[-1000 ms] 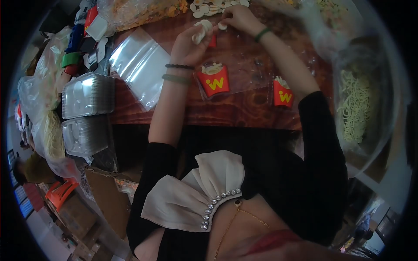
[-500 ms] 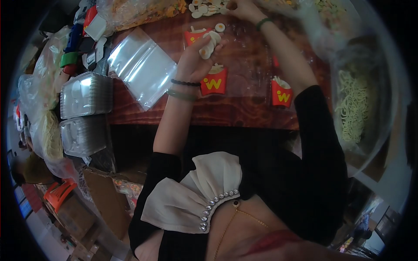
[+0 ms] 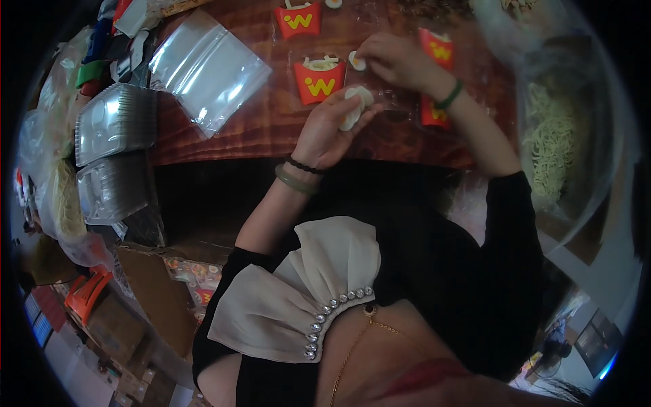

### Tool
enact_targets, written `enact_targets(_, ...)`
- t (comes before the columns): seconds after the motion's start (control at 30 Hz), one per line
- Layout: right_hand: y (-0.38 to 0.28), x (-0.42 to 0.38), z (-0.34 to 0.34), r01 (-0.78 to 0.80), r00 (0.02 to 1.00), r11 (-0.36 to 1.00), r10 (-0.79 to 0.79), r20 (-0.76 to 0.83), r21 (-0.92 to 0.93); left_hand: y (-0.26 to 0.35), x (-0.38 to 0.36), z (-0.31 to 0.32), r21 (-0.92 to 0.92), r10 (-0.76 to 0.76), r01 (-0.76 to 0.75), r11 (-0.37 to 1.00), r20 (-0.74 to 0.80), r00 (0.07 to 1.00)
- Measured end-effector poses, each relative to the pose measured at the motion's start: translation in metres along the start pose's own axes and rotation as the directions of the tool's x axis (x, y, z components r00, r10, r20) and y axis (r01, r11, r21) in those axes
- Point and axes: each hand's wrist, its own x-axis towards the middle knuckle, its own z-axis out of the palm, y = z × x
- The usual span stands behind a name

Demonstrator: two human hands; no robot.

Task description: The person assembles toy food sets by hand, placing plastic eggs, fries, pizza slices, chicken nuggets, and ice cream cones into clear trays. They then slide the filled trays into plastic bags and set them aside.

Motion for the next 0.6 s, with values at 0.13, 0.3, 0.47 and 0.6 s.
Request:
enact_targets(0.13, -0.002, -0.002, -0.001, -0.084, 0.996, 0.996, 0.083, -0.024, -0.013, -0.002, 0.006, 0.000, 0.031, 0.118, -0.117, 0.993, -0.019, 0.993)
enact_targets(0.3, 0.004, 0.001, 0.001, -0.255, 0.966, 0.960, 0.258, -0.014, 0.115, 0.000, 0.010, 0.001, 0.056, 0.154, -0.154, 0.986, 0.006, 0.988)
enact_targets(0.47, -0.020, -0.016, -0.023, -0.172, 0.985, 0.907, 0.165, 0.051, 0.385, 0.000, 0.019, 0.013, 0.123, 0.224, -0.225, 0.967, 0.017, 0.974)
enact_targets(0.6, -0.021, -0.046, -0.057, -0.273, 0.960, 0.901, 0.280, 0.030, 0.338, -0.008, 0.036, 0.037, 0.187, 0.158, -0.164, 0.969, 0.048, 0.986)
